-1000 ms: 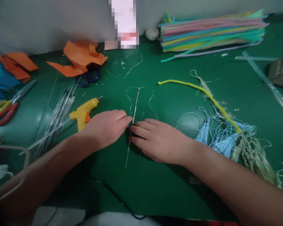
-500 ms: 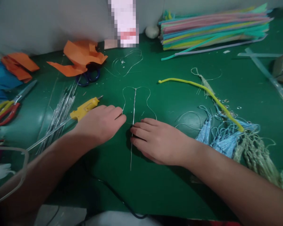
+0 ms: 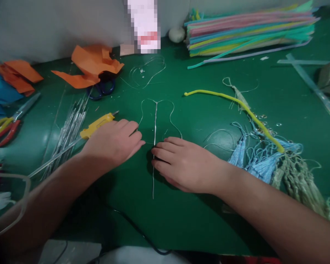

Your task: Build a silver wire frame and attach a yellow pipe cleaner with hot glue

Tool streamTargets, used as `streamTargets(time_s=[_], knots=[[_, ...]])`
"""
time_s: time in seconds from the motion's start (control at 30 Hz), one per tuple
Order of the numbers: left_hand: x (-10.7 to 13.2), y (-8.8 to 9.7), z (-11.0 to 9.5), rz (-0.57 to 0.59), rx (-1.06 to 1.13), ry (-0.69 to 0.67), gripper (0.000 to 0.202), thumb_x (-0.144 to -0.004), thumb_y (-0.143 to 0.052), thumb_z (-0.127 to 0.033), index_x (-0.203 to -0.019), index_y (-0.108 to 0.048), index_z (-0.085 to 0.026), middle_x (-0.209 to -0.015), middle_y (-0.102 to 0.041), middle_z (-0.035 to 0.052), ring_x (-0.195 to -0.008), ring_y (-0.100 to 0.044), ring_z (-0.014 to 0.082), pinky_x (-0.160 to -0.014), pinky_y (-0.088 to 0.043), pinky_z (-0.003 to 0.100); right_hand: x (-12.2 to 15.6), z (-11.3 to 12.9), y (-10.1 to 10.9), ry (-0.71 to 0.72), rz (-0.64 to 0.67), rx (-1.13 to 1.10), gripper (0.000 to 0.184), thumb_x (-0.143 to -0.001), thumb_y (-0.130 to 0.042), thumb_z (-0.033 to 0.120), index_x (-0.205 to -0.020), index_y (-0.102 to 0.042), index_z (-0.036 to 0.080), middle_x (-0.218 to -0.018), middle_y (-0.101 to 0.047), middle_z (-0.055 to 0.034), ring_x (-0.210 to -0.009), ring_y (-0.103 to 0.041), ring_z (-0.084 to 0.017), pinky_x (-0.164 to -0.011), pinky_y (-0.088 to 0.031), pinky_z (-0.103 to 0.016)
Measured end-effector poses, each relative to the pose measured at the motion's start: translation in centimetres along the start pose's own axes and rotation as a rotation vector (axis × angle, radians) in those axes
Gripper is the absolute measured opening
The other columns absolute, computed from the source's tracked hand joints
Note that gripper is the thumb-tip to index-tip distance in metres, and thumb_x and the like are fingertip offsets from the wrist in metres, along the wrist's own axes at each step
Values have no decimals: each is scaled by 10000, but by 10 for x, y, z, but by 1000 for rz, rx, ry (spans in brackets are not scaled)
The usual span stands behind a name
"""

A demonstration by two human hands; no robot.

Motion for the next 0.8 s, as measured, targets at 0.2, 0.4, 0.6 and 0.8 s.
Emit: streamTargets(time_s=[0.2, 0.4, 0.6, 0.8], knots=[[1, -5, -4, -94, 61, -172, 182, -850, -478, -20, -793, -577, -162, -745, -606, 47, -661, -573, 211, -562, -369, 319, 2, -1, -3, 7, 3, -17, 290, -946, -481, 186, -1084, -718, 92, -1191, -697, -161, -1106, -641, -285, -994, -500, -466], [2, -7, -2, -125, 1, -142, 183, -810, -472, -14, -743, -541, -170, -691, -580, 39, -611, -567, 202, -559, -374, 309, 2, -1, -1, 3, -1, -11, 298, -953, -466, 191, -1077, -719, 95, -1171, -703, -158, -1086, -646, -270, -989, -504, -450], [4, -6, 4, -113, -31, -126, 201, -798, -463, -1, -725, -525, -178, -671, -566, 32, -593, -559, 191, -543, -362, 301, 0, -1, 0, -6, 2, -5, 287, -954, -472, 189, -1053, -726, 101, -1175, -707, -150, -1087, -650, -271, -988, -506, -449], [6, -4, 4, -96, -35, -115, 196, -775, -484, -2, -710, -526, -182, -652, -543, 26, -587, -565, 206, -532, -361, 312, 1, 0, -1, -10, -12, -6, 281, -956, -484, 195, -1056, -729, 101, -1174, -710, -144, -1083, -654, -268, -995, -507, -444]])
Point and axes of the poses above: each hand's wrist, its own x-axis away from the middle knuckle, its own y-axis out of the back of the hand, z = x × y, the point moved 2 cm from there along -x, towards the middle knuckle
